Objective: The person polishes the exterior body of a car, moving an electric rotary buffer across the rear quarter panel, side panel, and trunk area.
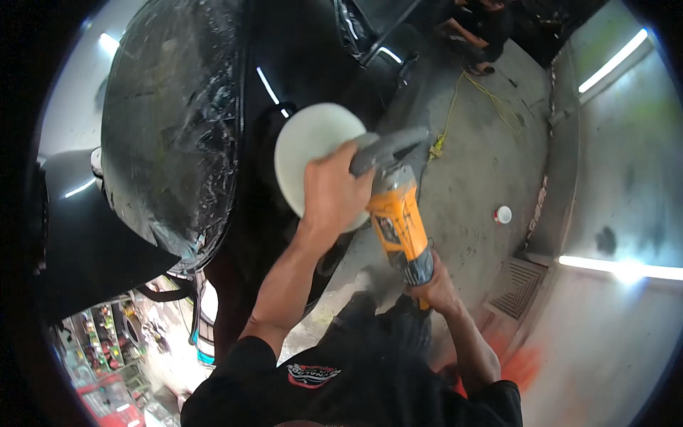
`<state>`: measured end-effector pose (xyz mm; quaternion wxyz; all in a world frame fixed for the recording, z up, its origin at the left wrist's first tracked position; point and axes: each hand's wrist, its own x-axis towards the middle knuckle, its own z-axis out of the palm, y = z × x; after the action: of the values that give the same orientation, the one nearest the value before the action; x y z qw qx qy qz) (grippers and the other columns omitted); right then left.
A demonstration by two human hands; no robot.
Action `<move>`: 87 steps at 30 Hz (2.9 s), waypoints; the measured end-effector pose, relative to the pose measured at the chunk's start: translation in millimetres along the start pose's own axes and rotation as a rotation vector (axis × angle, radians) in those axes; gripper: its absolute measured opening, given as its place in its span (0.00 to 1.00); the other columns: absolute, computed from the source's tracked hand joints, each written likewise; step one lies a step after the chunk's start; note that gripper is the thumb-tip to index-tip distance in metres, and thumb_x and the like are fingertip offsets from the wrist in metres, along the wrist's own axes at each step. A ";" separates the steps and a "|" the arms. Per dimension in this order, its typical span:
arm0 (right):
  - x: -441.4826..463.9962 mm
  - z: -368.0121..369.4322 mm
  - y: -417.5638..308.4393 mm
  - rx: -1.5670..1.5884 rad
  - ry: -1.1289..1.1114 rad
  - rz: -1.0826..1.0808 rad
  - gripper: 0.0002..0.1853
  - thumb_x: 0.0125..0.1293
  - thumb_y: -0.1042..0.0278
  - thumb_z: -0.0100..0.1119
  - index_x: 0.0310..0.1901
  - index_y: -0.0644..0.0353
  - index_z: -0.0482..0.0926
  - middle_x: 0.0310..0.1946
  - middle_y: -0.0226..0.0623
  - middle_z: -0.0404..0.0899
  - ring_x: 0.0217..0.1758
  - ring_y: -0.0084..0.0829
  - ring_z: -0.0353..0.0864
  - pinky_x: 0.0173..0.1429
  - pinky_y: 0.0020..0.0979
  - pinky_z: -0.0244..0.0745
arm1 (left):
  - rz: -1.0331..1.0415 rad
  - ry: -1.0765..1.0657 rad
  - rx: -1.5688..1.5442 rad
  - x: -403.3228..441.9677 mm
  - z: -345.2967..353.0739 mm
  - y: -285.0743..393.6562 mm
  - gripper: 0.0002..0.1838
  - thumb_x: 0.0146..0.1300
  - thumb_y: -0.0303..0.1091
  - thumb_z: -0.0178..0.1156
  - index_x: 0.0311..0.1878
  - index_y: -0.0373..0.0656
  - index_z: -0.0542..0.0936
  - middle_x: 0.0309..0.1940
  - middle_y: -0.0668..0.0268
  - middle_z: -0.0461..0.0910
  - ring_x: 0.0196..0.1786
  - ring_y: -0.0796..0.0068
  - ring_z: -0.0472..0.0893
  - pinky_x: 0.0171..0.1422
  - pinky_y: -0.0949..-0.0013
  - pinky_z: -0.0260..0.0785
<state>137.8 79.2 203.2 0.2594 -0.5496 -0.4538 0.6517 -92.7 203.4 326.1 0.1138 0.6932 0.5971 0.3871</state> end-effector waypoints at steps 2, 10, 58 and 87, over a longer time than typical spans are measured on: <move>-10.7 -2.3 16.0 0.003 0.004 0.032 0.39 0.41 0.73 0.75 0.60 0.65 0.72 0.44 0.36 0.81 0.49 0.29 0.80 0.56 0.33 0.75 | -0.028 -0.036 -0.007 -5.6 9.8 0.3 0.14 0.50 0.29 0.70 0.41 0.41 0.81 0.25 0.53 0.82 0.31 0.46 0.83 0.37 0.51 0.75; 77.7 -51.6 -21.2 -0.012 0.061 -0.009 0.38 0.42 0.74 0.74 0.60 0.67 0.70 0.43 0.37 0.81 0.49 0.30 0.80 0.54 0.32 0.76 | 0.058 0.082 -0.010 92.4 61.3 -12.8 0.10 0.51 0.27 0.69 0.37 0.38 0.82 0.27 0.48 0.82 0.32 0.45 0.83 0.36 0.53 0.75; 143.1 -56.7 237.8 0.625 -0.056 0.131 0.41 0.45 0.85 0.72 0.64 0.63 0.64 0.37 0.30 0.76 0.35 0.25 0.80 0.39 0.29 0.77 | 0.158 -0.441 0.311 -4.0 292.7 -89.8 0.12 0.50 0.32 0.69 0.35 0.40 0.77 0.30 0.52 0.83 0.34 0.47 0.83 0.38 0.50 0.75; 236.8 -126.1 229.1 0.528 -0.101 0.124 0.36 0.44 0.85 0.72 0.57 0.63 0.69 0.31 0.35 0.81 0.30 0.27 0.82 0.36 0.32 0.79 | 0.166 -0.320 0.398 81.3 347.7 -75.4 0.12 0.50 0.34 0.69 0.38 0.43 0.80 0.26 0.52 0.82 0.33 0.44 0.83 0.39 0.47 0.75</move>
<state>232.7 212.1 -109.5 0.3304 -0.4565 -0.2460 0.7886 84.4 403.4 77.5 0.0361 0.8008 0.5772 0.1557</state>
